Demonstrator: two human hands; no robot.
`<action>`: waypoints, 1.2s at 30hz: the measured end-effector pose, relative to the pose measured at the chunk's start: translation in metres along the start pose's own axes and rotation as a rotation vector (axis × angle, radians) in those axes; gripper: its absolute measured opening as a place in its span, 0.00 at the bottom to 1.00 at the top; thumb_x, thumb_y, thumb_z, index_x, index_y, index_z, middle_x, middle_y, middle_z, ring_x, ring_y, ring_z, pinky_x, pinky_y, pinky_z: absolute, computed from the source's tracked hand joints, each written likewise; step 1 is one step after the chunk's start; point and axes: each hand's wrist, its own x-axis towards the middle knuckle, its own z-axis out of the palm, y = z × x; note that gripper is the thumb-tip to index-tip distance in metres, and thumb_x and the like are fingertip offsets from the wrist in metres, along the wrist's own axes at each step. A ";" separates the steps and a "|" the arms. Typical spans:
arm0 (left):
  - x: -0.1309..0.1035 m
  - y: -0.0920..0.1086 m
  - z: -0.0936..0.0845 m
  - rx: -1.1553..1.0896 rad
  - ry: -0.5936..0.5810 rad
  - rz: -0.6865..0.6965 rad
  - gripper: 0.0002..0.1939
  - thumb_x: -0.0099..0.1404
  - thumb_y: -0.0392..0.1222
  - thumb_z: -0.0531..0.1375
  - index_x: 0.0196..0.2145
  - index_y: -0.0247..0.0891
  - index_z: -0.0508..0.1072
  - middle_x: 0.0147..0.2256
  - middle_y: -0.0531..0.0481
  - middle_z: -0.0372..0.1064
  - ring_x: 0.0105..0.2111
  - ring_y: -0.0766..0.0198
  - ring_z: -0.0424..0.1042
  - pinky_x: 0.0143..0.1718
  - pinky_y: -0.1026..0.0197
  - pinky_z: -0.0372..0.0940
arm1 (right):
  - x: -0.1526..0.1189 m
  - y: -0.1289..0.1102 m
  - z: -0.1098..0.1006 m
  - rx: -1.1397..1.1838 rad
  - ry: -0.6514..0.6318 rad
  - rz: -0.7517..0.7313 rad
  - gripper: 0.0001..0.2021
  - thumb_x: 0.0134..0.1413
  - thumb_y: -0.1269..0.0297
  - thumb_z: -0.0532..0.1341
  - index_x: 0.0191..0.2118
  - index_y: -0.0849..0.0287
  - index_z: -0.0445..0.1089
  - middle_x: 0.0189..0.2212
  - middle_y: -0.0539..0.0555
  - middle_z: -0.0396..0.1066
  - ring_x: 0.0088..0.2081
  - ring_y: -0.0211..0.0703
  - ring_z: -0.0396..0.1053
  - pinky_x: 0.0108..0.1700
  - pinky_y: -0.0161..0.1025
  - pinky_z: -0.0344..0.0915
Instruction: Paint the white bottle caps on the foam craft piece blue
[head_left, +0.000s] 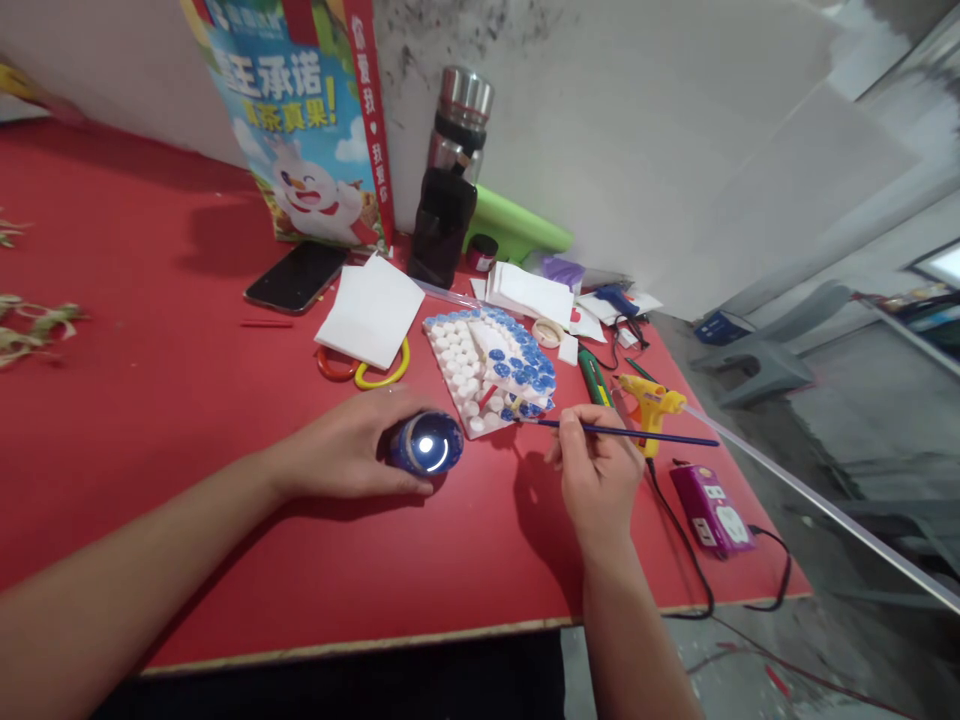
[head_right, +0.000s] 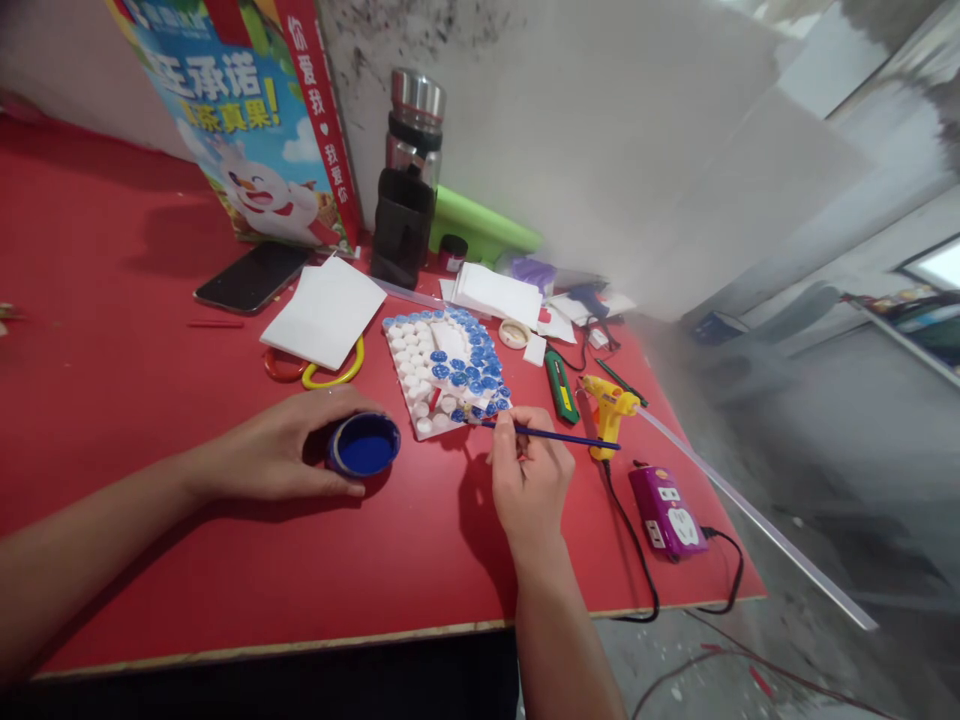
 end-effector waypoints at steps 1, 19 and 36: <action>0.000 0.000 0.000 -0.001 -0.001 0.000 0.28 0.58 0.52 0.75 0.53 0.42 0.78 0.49 0.45 0.80 0.48 0.47 0.78 0.48 0.54 0.70 | -0.001 0.000 0.000 0.013 -0.004 -0.004 0.11 0.73 0.58 0.61 0.37 0.55 0.72 0.20 0.44 0.70 0.20 0.37 0.68 0.27 0.36 0.65; -0.001 -0.003 0.003 0.006 -0.004 0.043 0.26 0.59 0.51 0.76 0.52 0.41 0.79 0.47 0.46 0.79 0.46 0.50 0.77 0.49 0.55 0.68 | 0.006 -0.033 0.002 -0.219 0.009 -0.397 0.07 0.74 0.68 0.62 0.39 0.57 0.74 0.27 0.49 0.75 0.25 0.37 0.72 0.30 0.35 0.69; -0.001 -0.005 0.004 -0.053 0.005 0.068 0.28 0.57 0.47 0.78 0.53 0.40 0.79 0.46 0.47 0.79 0.42 0.53 0.76 0.47 0.56 0.69 | 0.002 -0.024 0.017 -0.359 0.011 -0.451 0.10 0.77 0.67 0.59 0.40 0.59 0.74 0.28 0.52 0.77 0.26 0.39 0.74 0.30 0.35 0.68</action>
